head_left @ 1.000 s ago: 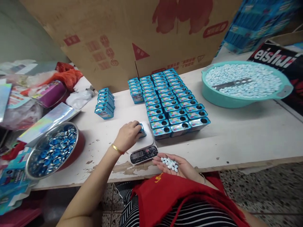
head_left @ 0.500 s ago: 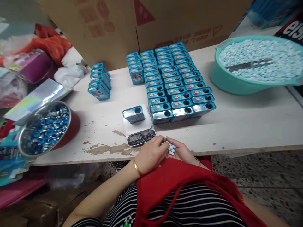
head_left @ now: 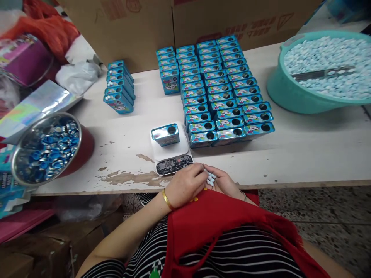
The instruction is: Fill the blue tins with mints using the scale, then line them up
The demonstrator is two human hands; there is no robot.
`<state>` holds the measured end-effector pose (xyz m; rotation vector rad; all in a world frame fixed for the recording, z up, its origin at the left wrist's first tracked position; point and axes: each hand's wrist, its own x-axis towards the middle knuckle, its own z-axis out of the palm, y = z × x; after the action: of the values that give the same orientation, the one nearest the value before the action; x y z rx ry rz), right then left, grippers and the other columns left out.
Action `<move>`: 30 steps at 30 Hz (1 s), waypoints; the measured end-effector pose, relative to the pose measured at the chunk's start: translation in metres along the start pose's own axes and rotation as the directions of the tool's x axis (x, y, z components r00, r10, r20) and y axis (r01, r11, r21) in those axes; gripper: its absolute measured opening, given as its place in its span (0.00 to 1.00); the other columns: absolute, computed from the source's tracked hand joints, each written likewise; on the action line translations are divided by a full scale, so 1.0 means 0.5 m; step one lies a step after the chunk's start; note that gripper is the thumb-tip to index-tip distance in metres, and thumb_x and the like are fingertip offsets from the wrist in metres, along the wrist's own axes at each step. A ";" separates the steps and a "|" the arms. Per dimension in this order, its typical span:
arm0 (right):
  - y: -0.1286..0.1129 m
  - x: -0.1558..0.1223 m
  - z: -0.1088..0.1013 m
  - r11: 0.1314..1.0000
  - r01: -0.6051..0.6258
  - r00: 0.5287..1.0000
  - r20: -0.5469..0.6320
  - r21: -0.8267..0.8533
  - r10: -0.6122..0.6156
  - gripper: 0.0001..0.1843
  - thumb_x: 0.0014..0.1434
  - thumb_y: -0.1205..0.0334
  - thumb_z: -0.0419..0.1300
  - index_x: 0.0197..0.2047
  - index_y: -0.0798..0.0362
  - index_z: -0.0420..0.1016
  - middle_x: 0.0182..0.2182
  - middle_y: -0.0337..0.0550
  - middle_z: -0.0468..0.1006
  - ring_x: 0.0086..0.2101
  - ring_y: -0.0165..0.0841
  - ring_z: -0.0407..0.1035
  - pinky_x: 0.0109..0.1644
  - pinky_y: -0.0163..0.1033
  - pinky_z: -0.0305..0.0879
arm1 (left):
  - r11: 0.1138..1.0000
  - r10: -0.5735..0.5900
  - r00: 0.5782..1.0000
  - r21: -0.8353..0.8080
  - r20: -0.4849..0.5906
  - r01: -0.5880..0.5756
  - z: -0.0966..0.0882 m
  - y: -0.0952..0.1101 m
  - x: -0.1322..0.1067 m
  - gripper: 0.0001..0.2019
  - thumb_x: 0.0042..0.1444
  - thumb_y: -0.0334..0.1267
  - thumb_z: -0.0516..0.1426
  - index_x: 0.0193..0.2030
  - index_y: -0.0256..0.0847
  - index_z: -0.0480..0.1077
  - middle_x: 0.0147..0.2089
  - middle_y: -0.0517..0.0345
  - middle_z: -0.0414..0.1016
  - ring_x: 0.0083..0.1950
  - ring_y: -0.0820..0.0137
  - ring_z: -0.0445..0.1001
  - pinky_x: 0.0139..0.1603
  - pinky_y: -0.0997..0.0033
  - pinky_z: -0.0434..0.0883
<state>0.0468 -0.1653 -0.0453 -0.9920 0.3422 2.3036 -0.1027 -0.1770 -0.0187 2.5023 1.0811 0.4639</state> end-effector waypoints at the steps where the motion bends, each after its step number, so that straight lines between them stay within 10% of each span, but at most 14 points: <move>1: 0.001 0.002 0.003 1.000 -0.001 1.000 0.007 0.001 0.001 0.13 0.65 0.69 0.48 0.37 0.58 0.74 0.26 0.41 0.81 0.26 0.27 0.76 0.33 0.31 0.74 | 0.999 0.025 1.000 -0.020 -0.017 -0.025 -0.008 -0.005 -0.003 0.09 0.63 0.33 0.47 0.45 0.38 0.66 0.44 0.49 0.70 0.44 0.67 0.69 0.43 0.67 0.71; 4: 0.002 0.009 0.018 1.000 -0.003 0.999 0.046 0.002 0.003 0.14 0.65 0.68 0.47 0.40 0.60 0.74 0.33 0.47 0.82 0.34 0.31 0.78 0.39 0.34 0.75 | 0.999 -0.023 0.959 -0.045 -0.283 0.011 -0.045 -0.043 -0.019 0.15 0.60 0.36 0.54 0.54 0.43 0.62 0.49 0.50 0.68 0.49 0.67 0.69 0.48 0.64 0.71; 7: 0.003 0.021 0.044 1.000 -0.008 0.995 0.095 -0.013 0.009 0.13 0.65 0.68 0.48 0.47 0.62 0.71 0.42 0.53 0.81 0.45 0.36 0.76 0.50 0.38 0.73 | 0.953 -0.273 0.720 -0.076 -0.638 0.294 -0.087 -0.123 -0.035 0.31 0.50 0.43 0.64 0.60 0.44 0.57 0.53 0.48 0.66 0.53 0.61 0.67 0.49 0.58 0.69; 9: 0.003 0.031 0.065 0.999 -0.009 0.993 0.120 -0.034 0.013 0.13 0.64 0.67 0.50 0.48 0.64 0.70 0.43 0.56 0.80 0.46 0.38 0.75 0.52 0.39 0.71 | 0.899 -0.403 0.661 -0.139 -0.633 0.416 -0.105 -0.185 -0.037 0.44 0.44 0.48 0.67 0.65 0.44 0.51 0.58 0.44 0.63 0.57 0.56 0.65 0.51 0.55 0.67; 12: 0.002 0.048 0.095 0.999 0.013 0.990 0.143 -0.050 -0.006 0.13 0.65 0.66 0.50 0.47 0.65 0.70 0.41 0.57 0.80 0.45 0.38 0.76 0.52 0.39 0.71 | 0.896 -0.443 0.799 -0.232 -0.408 0.379 -0.114 -0.248 -0.028 0.37 0.49 0.51 0.64 0.62 0.43 0.57 0.54 0.48 0.70 0.53 0.59 0.70 0.50 0.59 0.68; 16: 0.001 0.066 0.122 0.999 0.047 0.986 0.159 0.009 -0.047 0.14 0.66 0.65 0.48 0.44 0.65 0.71 0.36 0.54 0.80 0.39 0.35 0.77 0.49 0.40 0.73 | 0.986 -0.160 0.928 -0.001 -0.335 0.169 -0.135 -0.228 -0.017 0.16 0.56 0.41 0.58 0.52 0.45 0.68 0.47 0.54 0.76 0.45 0.64 0.73 0.52 0.59 0.65; 22: 0.002 0.074 0.144 0.993 0.071 0.986 0.142 0.096 -0.085 0.14 0.66 0.67 0.47 0.43 0.63 0.72 0.32 0.48 0.81 0.33 0.32 0.76 0.44 0.40 0.75 | 0.868 0.200 0.937 0.496 -0.286 -0.034 -0.163 -0.166 -0.034 0.17 0.57 0.30 0.56 0.53 0.46 0.69 0.49 0.54 0.77 0.50 0.63 0.72 0.57 0.54 0.58; 30: 0.007 0.071 0.144 0.992 0.071 0.987 0.135 0.103 -0.084 0.12 0.64 0.70 0.50 0.39 0.64 0.74 0.31 0.47 0.80 0.33 0.29 0.75 0.48 0.39 0.73 | 0.925 0.075 0.910 0.370 -0.407 0.089 -0.119 -0.188 -0.059 0.20 0.55 0.29 0.57 0.54 0.47 0.67 0.49 0.51 0.76 0.49 0.61 0.72 0.54 0.53 0.59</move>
<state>-0.0156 -0.1204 -0.0218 -0.7782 0.3493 2.2483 -0.2064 -0.1271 -0.0145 2.8082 1.4608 0.8930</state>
